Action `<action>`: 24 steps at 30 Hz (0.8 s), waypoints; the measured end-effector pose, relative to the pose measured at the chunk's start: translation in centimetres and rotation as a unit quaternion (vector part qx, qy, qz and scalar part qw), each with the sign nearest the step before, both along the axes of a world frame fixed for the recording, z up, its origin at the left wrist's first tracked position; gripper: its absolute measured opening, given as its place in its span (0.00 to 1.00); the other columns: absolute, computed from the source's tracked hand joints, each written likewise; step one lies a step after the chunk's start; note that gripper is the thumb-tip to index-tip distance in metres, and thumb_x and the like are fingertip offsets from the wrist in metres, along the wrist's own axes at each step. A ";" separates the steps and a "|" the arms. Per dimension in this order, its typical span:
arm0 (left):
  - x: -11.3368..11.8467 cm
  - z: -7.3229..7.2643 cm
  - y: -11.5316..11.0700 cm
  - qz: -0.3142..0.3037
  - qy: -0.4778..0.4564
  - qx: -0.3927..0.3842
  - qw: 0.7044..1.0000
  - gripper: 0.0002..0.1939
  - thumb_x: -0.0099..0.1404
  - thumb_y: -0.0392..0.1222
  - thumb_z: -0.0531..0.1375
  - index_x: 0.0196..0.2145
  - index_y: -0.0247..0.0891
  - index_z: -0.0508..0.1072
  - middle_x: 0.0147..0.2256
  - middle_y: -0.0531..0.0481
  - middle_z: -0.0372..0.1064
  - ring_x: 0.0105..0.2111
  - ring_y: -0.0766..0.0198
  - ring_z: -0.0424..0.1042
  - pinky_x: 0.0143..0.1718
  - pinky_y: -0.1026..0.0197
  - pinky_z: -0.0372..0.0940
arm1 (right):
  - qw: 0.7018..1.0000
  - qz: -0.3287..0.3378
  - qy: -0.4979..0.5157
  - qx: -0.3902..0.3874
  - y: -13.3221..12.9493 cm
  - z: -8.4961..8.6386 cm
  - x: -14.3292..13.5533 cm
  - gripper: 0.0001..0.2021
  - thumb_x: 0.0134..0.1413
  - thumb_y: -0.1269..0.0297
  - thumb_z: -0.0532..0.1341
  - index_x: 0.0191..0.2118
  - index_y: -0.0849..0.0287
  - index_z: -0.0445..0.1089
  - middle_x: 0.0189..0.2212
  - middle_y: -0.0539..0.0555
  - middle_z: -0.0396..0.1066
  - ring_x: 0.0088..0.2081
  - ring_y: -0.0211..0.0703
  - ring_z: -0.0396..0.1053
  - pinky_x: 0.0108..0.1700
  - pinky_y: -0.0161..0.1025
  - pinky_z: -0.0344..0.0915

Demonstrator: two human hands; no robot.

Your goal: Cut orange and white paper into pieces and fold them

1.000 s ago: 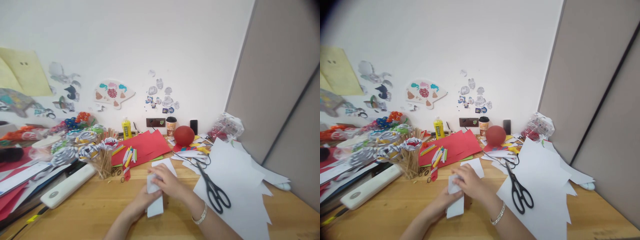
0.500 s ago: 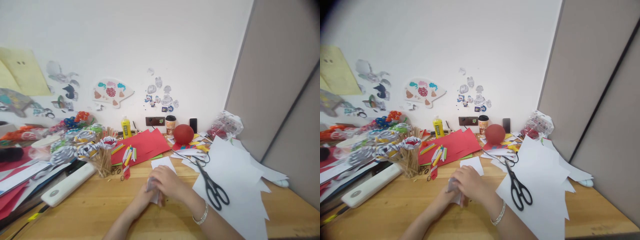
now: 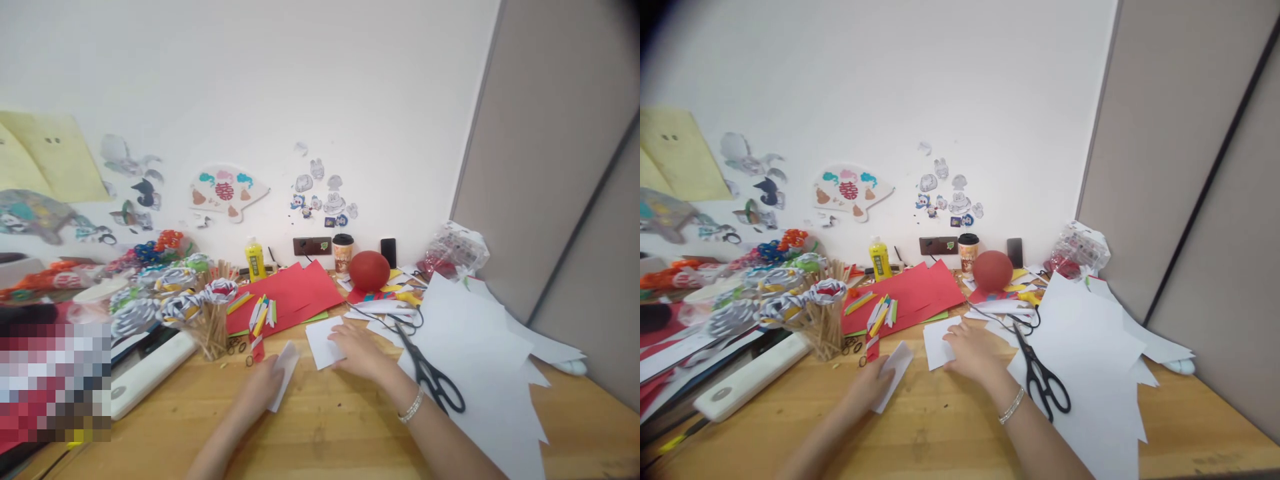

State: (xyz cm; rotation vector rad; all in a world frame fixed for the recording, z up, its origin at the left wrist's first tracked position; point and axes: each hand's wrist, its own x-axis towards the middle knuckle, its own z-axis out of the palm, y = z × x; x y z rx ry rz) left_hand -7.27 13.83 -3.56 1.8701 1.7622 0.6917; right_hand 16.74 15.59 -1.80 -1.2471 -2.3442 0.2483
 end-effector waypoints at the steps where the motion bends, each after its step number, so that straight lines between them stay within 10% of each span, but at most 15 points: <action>1: -0.1 0.0 0.2 0.010 0.042 0.020 0.999 0.11 0.53 0.38 0.54 0.32 0.32 0.72 0.32 0.39 0.72 0.36 0.47 0.70 0.40 0.50 0.61 | 1.000 0.005 -0.025 -0.002 0.3 -0.3 0.3 0.17 0.41 0.62 0.67 0.39 0.60 0.69 0.43 0.58 0.68 0.48 0.54 0.61 0.50 0.46 0.56; 8: 0.2 0.4 -0.6 0.040 0.208 0.140 0.967 0.21 0.54 0.36 0.55 0.47 0.31 0.65 0.47 0.34 0.62 0.48 0.45 0.61 0.48 0.48 0.54 | 0.990 0.029 -0.139 0.001 1.6 -1.4 0.2 0.14 0.50 0.61 0.62 0.41 0.64 0.69 0.39 0.62 0.69 0.42 0.54 0.65 0.43 0.44 0.60; 24: 8.7 0.3 -1.7 -0.146 0.244 0.160 0.945 0.12 0.59 0.31 0.51 0.30 0.33 0.75 0.34 0.38 0.71 0.39 0.49 0.68 0.39 0.49 0.60 | 0.992 -0.075 -0.098 -0.037 7.1 -0.7 -1.4 0.20 0.51 0.56 0.61 0.48 0.62 0.65 0.51 0.59 0.62 0.53 0.53 0.58 0.53 0.53 0.54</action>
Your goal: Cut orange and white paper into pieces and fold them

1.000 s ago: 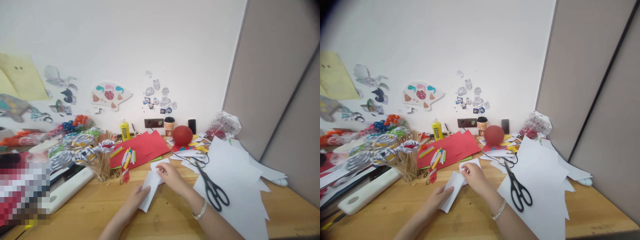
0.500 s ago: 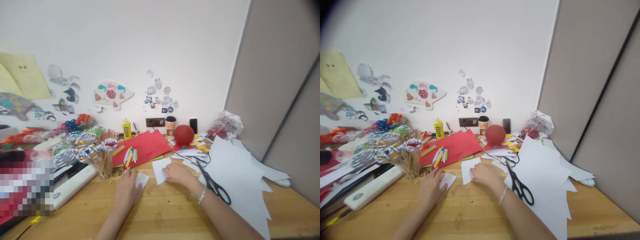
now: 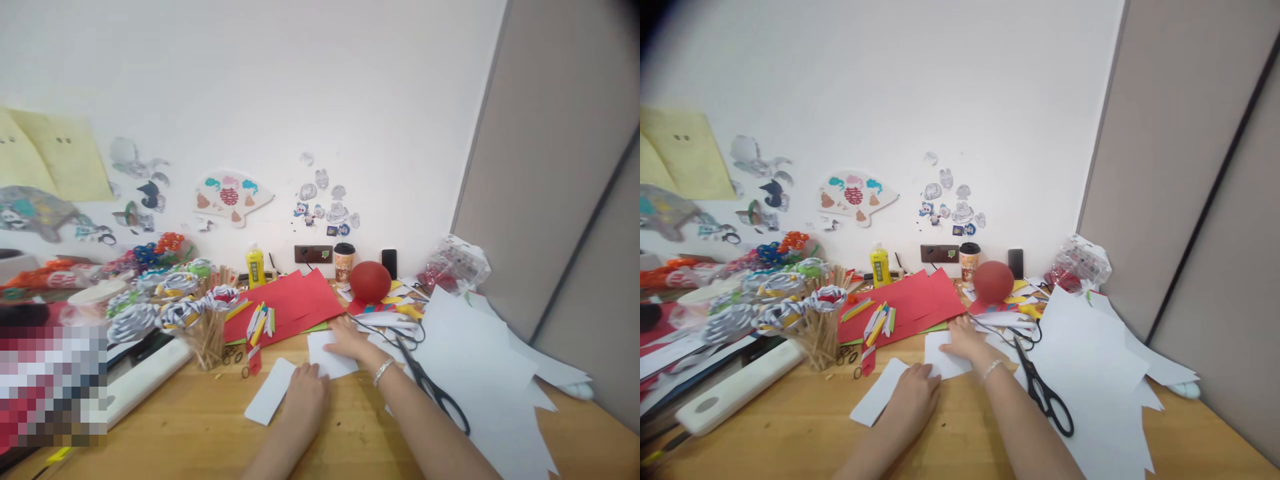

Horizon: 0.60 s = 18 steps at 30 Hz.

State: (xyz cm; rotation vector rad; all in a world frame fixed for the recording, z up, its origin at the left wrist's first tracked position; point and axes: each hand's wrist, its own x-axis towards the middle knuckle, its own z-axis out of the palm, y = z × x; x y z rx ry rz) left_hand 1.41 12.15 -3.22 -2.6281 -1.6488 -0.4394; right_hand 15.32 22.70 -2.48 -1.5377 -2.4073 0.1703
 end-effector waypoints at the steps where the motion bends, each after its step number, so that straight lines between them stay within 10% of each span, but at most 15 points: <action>1: -0.1 -0.2 0.0 -0.001 -0.009 -0.001 1.000 0.12 0.59 0.30 0.51 0.30 0.33 0.75 0.35 0.38 0.71 0.39 0.49 0.68 0.39 0.49 0.61 | 1.000 -0.003 0.006 -0.004 0.1 0.0 0.0 0.18 0.53 0.57 0.60 0.47 0.62 0.65 0.50 0.58 0.62 0.52 0.52 0.59 0.53 0.54 0.55; 10: -0.8 -3.0 0.7 0.026 -0.221 0.021 0.975 0.11 0.56 0.33 0.52 0.36 0.32 0.70 0.47 0.34 0.63 0.49 0.47 0.63 0.49 0.47 0.58 | 0.982 0.023 0.172 -0.069 -1.0 2.1 1.9 0.10 0.51 0.65 0.62 0.40 0.62 0.68 0.40 0.54 0.70 0.41 0.46 0.68 0.44 0.46 0.65; 15: -1.3 -3.5 2.0 0.082 -0.400 0.041 0.912 0.28 0.61 0.45 0.51 0.54 0.28 0.49 0.51 0.30 0.57 0.51 0.51 0.62 0.49 0.48 0.60 | 0.927 0.018 0.369 -0.062 -4.4 1.7 2.5 0.12 0.53 0.65 0.56 0.44 0.61 0.64 0.42 0.57 0.70 0.44 0.47 0.68 0.43 0.43 0.65; 18: -1.3 -2.9 1.8 0.063 -0.457 0.005 0.887 0.22 0.62 0.45 0.50 0.51 0.32 0.54 0.48 0.35 0.63 0.47 0.54 0.67 0.45 0.52 0.63 | 0.887 0.030 0.453 -0.082 -7.5 0.9 2.4 0.17 0.56 0.62 0.52 0.50 0.60 0.59 0.45 0.57 0.69 0.45 0.46 0.69 0.44 0.43 0.65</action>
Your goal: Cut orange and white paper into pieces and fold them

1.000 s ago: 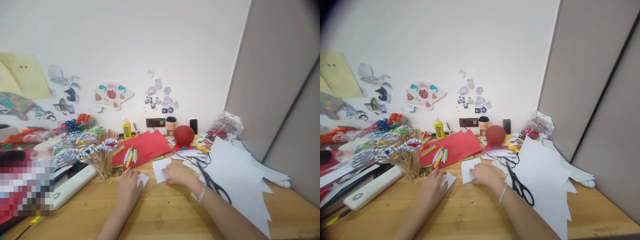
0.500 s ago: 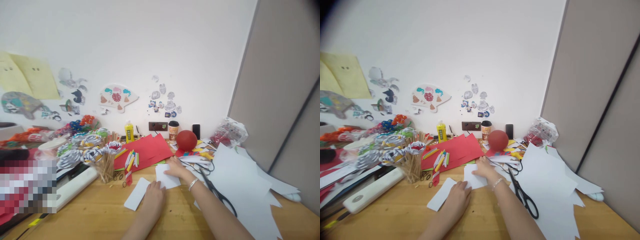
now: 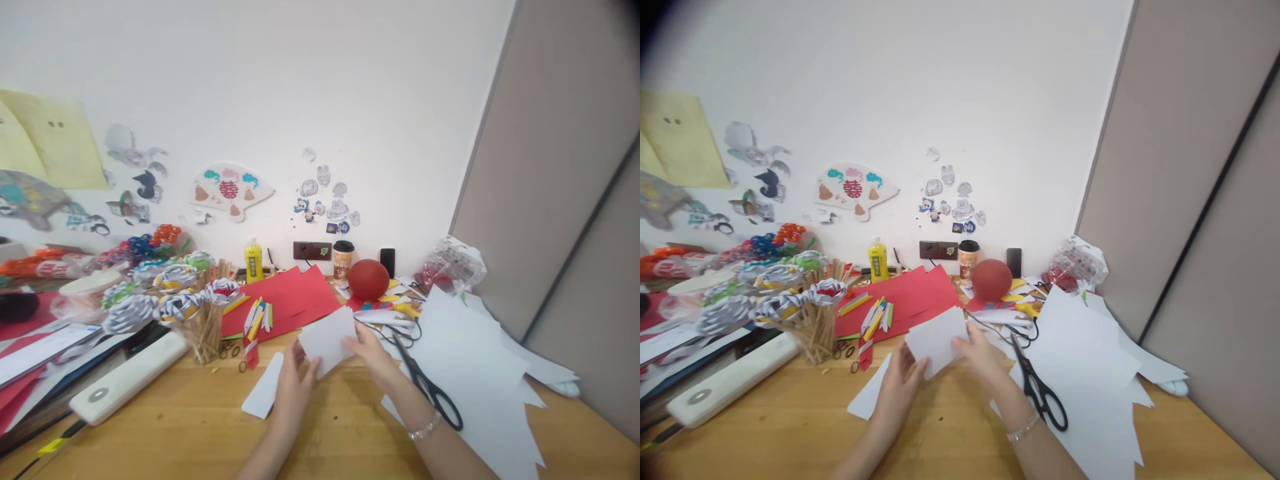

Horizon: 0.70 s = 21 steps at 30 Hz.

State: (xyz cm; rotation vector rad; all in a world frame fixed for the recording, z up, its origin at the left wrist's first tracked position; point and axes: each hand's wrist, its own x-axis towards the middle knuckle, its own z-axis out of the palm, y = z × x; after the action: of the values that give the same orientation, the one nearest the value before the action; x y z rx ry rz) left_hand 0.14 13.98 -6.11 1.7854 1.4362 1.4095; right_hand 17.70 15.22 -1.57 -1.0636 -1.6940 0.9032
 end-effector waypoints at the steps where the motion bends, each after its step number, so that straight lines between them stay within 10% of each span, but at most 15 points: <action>1: 0.1 0.2 -0.2 -0.017 -0.010 -0.008 1.000 0.19 0.61 0.44 0.51 0.48 0.35 0.58 0.45 0.38 0.67 0.45 0.55 0.68 0.44 0.52 0.64 | 0.999 0.018 0.032 -0.024 -0.9 -0.3 0.0 0.18 0.53 0.62 0.55 0.49 0.59 0.60 0.44 0.56 0.71 0.43 0.46 0.69 0.44 0.43 0.65; 10: 0.7 0.5 -1.0 -0.080 -0.089 -0.040 0.992 0.14 0.57 0.40 0.53 0.42 0.37 0.60 0.41 0.43 0.69 0.43 0.55 0.69 0.43 0.53 0.63 | 0.970 -0.010 0.215 -0.117 -3.2 -1.7 -0.7 0.18 0.36 0.72 0.55 0.39 0.60 0.67 0.37 0.55 0.73 0.42 0.49 0.69 0.45 0.44 0.64; 21: 0.7 1.5 -1.8 -0.124 -0.112 -0.062 0.984 0.19 0.44 0.29 0.47 0.36 0.38 0.64 0.36 0.48 0.71 0.40 0.58 0.70 0.42 0.57 0.65 | 0.978 -0.084 0.161 -0.101 -3.0 -3.3 -1.0 0.16 0.32 0.72 0.51 0.33 0.59 0.66 0.31 0.53 0.74 0.37 0.50 0.70 0.40 0.43 0.66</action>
State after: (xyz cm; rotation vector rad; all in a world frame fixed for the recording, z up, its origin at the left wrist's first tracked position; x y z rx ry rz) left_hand 0.85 12.17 -4.60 1.6069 1.1183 1.3137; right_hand 16.69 12.20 -4.83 -1.1069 -1.2460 1.0881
